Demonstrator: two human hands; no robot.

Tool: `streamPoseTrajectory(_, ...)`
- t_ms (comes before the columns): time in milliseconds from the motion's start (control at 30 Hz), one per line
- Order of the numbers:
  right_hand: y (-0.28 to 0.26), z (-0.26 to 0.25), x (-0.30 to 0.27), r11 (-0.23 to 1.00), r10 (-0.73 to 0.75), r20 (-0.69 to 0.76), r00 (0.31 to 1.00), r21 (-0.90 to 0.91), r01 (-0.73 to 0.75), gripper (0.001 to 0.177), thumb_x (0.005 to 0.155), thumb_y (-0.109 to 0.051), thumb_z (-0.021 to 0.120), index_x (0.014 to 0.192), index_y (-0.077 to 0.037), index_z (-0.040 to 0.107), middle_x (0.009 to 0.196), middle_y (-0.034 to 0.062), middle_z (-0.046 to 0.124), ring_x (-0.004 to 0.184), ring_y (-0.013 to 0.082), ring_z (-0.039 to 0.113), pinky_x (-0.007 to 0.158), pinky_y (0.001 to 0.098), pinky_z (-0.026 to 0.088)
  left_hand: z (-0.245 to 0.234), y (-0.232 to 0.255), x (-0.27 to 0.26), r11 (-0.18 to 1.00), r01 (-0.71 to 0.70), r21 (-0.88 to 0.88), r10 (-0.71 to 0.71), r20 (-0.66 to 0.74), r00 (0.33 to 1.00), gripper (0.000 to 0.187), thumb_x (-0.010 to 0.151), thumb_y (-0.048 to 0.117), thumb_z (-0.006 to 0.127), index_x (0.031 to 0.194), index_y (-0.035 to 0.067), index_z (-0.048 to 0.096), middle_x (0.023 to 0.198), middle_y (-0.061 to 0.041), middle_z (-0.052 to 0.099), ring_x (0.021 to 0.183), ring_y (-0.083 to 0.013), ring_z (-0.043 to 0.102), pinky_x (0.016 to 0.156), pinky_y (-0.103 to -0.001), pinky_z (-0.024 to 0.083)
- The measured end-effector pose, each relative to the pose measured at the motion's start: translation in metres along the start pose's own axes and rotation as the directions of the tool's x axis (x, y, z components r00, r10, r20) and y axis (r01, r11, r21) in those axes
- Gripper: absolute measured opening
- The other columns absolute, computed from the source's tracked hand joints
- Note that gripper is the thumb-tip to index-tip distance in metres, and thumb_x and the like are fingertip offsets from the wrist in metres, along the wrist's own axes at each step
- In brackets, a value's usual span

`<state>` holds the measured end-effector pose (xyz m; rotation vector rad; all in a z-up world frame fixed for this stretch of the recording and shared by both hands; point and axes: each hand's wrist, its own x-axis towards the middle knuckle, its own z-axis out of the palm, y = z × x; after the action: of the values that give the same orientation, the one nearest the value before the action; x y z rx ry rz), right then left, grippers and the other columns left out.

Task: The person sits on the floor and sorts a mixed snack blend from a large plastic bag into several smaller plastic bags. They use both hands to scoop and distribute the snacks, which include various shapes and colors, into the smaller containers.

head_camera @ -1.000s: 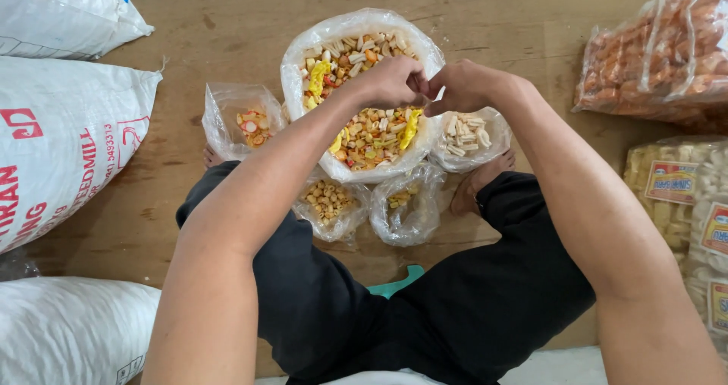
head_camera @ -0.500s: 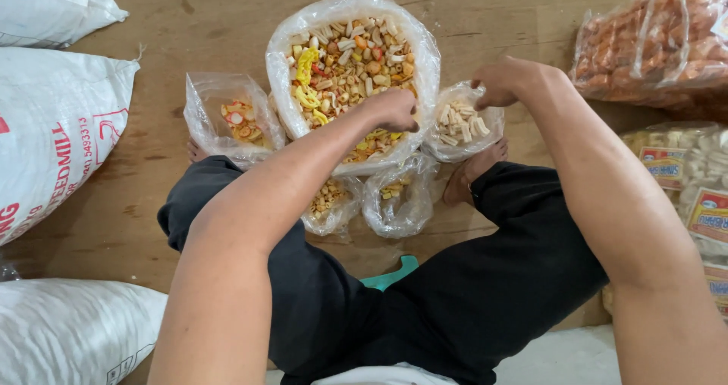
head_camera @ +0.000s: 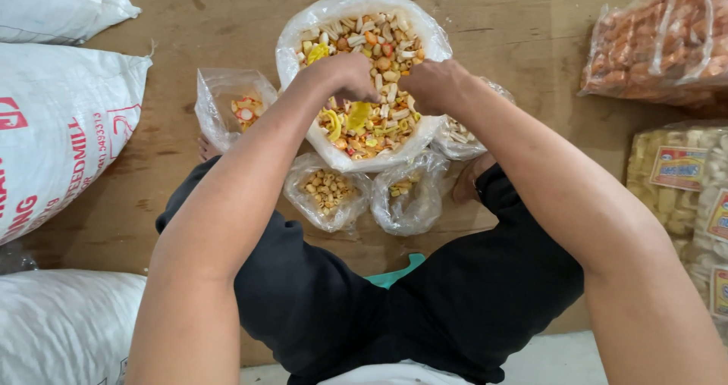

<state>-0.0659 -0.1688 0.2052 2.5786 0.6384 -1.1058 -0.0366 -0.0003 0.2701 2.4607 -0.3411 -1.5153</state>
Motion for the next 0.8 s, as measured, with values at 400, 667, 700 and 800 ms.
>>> streamPoseTrajectory(400,-0.036,0.073,0.079,0.963,-0.235,-0.303,0.923,-0.205,0.178,0.036,0.091,-0.011,0.067,0.122,-0.03,0.069,0.116,0.0065,0.071,0.11,0.0315,0.07,0.08,0.0502,0.061,0.034,-0.064,0.07,0.929,0.163,0.333,-0.045,-0.336,0.941,0.039,0.101,0.02,0.047,0.13,0.002,0.067,0.129,-0.026,0.061,0.117,-0.0522,0.056,0.062,-0.069,0.054)
streamPoseTrajectory(667,-0.033,0.085,0.091,0.892,-0.35,-0.383,0.855,-0.414,0.18,0.02,0.093,-0.012,0.067,0.106,-0.028,0.07,0.103,-0.0005,0.075,0.105,0.0226,0.071,0.077,0.043,0.061,0.046,-0.059,0.066,0.905,0.144,0.4,-0.012,-0.315,0.949,0.032,0.097,0.012,0.05,0.118,0.004,0.073,0.12,-0.023,0.068,0.109,-0.0519,0.063,0.063,-0.065,0.054)
streamPoseTrajectory(700,-0.03,0.082,0.092,0.892,-0.344,-0.366,0.865,-0.414,0.18,0.017,0.094,-0.013,0.068,0.104,-0.027,0.072,0.104,-0.0016,0.075,0.105,0.0216,0.07,0.078,0.0423,0.061,0.046,-0.058,0.067,0.896,0.135,0.423,0.004,-0.312,0.95,0.03,0.096,0.011,0.052,0.115,0.003,0.075,0.117,-0.023,0.07,0.108,-0.0515,0.064,0.064,-0.065,0.055)
streamPoseTrajectory(800,-0.027,0.06,0.09,0.98,-0.192,-0.271,0.943,-0.096,0.171,0.008,0.097,-0.029,0.07,0.103,-0.027,0.075,0.1,-0.0018,0.076,0.1,0.0231,0.073,0.078,0.0427,0.062,0.049,-0.069,0.091,0.921,0.021,0.388,0.135,-0.372,0.918,0.024,0.092,0.007,0.058,0.108,0.004,0.077,0.106,-0.019,0.073,0.101,-0.0497,0.069,0.055,-0.065,0.053)
